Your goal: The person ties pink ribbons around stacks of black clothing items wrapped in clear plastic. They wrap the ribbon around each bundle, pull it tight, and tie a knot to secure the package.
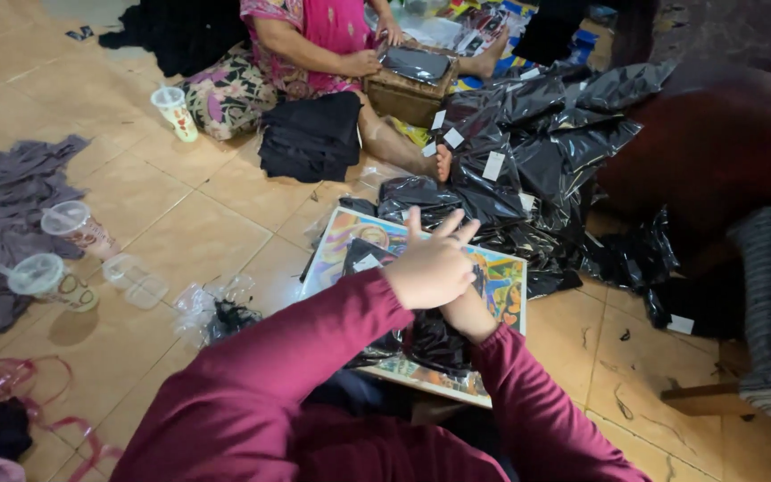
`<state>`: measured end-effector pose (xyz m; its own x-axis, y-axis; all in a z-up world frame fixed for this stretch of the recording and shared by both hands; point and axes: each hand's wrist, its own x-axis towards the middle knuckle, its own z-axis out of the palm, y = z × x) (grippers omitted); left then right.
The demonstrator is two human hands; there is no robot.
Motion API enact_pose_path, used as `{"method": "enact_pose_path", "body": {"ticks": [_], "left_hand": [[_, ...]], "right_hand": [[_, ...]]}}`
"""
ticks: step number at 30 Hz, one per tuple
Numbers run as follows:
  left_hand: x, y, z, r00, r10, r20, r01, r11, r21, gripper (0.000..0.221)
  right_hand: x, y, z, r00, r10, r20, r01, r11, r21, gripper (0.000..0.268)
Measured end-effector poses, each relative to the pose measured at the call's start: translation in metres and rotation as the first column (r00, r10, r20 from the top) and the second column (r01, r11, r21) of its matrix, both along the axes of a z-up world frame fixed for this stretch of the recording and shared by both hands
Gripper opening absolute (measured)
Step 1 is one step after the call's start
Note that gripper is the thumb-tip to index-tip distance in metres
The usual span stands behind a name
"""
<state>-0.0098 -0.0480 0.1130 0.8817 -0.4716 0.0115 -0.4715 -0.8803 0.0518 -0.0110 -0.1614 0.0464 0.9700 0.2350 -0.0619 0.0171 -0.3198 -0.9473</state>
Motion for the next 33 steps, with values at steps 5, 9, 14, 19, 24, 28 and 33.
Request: {"method": "enact_pose_path", "body": {"ticks": [5,9,14,19,24,28,33], "left_hand": [[0.017,0.008,0.004,0.998,0.013,-0.065,-0.018,0.998,-0.066,0.045],[0.067,0.051,-0.012,0.724,-0.589,-0.358,0.052,0.565,-0.823,0.034],[0.062,0.070,-0.018,0.332,-0.454,-0.827,-0.699,0.470,-0.539,0.055],[0.069,0.077,-0.063,-0.164,-0.440,-0.883,-0.561,0.778,-0.283,0.066],[0.090,0.093,-0.133,0.808,-0.444,-0.386,-0.025,0.629,-0.777,0.026],[0.075,0.056,-0.074,0.958,-0.197,-0.207,-0.024,0.667,-0.745,0.026],[0.107,0.047,-0.086,0.976,0.178,-0.130,-0.206,0.943,-0.260,0.027]], "right_hand": [[-0.004,0.000,0.003,0.947,0.225,-0.229,-0.157,0.946,0.283,0.024],[-0.004,-0.012,0.029,0.921,0.362,-0.146,-0.262,0.851,0.455,0.036],[0.000,-0.011,0.099,0.780,0.617,0.103,-0.609,0.787,-0.099,0.021],[0.029,-0.017,0.052,0.407,0.794,0.451,-0.497,0.607,-0.620,0.021],[0.041,-0.029,-0.012,0.182,0.726,0.663,-0.034,0.678,-0.734,0.029],[0.010,-0.019,0.021,0.184,0.702,0.688,-0.031,0.704,-0.710,0.022],[-0.031,-0.004,0.001,0.403,0.598,0.693,-0.166,0.792,-0.587,0.044]]}}
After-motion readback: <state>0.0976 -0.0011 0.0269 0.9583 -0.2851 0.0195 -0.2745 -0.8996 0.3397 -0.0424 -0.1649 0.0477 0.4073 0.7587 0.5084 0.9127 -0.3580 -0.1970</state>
